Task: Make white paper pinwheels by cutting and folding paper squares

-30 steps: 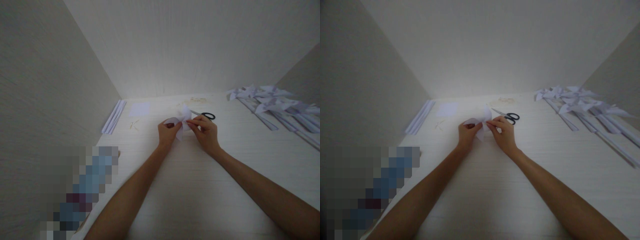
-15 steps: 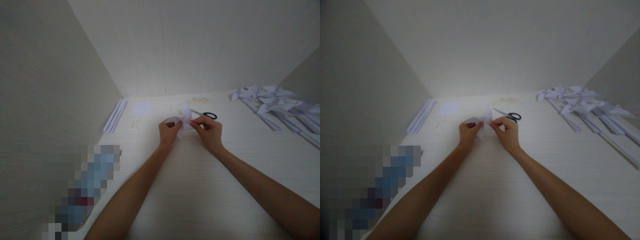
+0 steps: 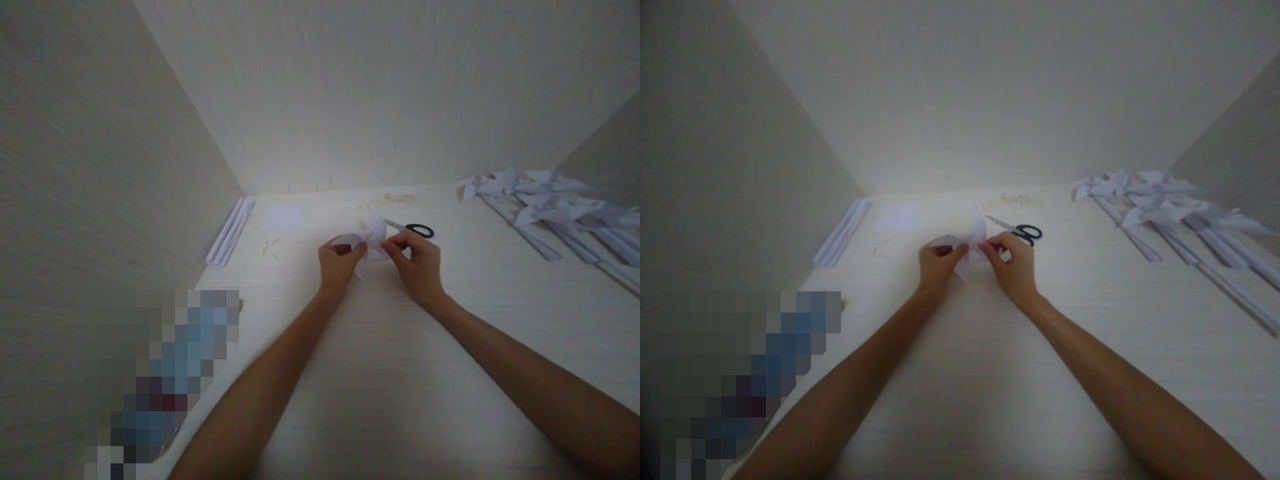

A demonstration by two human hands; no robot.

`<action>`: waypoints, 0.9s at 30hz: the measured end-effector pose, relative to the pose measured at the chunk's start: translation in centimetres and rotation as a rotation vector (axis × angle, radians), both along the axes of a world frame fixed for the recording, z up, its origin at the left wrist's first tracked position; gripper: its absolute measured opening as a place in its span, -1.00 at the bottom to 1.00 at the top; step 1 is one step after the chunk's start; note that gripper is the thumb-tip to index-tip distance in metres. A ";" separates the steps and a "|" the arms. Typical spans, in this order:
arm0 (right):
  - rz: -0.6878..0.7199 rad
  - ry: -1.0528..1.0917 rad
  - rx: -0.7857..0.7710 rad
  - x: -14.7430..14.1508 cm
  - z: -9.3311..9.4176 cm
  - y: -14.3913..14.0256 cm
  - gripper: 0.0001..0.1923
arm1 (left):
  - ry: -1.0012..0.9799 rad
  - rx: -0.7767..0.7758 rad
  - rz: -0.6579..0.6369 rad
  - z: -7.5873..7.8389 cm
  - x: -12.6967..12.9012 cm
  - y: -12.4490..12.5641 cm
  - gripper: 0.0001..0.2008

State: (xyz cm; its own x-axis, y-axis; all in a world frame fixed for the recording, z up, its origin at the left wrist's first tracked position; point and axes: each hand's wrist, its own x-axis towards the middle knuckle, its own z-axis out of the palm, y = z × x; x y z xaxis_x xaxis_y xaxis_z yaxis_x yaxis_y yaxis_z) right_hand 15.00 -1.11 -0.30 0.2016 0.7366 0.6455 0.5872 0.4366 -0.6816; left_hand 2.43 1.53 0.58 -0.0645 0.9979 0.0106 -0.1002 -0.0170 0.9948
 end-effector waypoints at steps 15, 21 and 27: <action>0.007 0.084 -0.014 0.0 -0.1 -0.1 -0.92 | -0.025 -0.016 0.023 -0.2 -0.1 0.1 -0.91; -0.009 0.128 0.010 -0.1 -0.3 -0.2 -0.91 | -0.018 -0.027 0.031 0.0 -0.1 -0.1 -0.93; -0.024 0.085 0.028 -0.1 -0.4 -0.2 -0.92 | -0.008 -0.023 0.027 -0.1 -0.1 0.0 -0.91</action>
State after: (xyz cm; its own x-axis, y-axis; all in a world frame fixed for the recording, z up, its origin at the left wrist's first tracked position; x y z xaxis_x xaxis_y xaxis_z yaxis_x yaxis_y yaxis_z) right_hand 14.89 -1.27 -0.68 0.2735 0.7131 0.6455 0.5382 0.4427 -0.7172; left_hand 2.31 1.54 0.44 -0.0912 0.9958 -0.0127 -0.1081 0.0028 0.9941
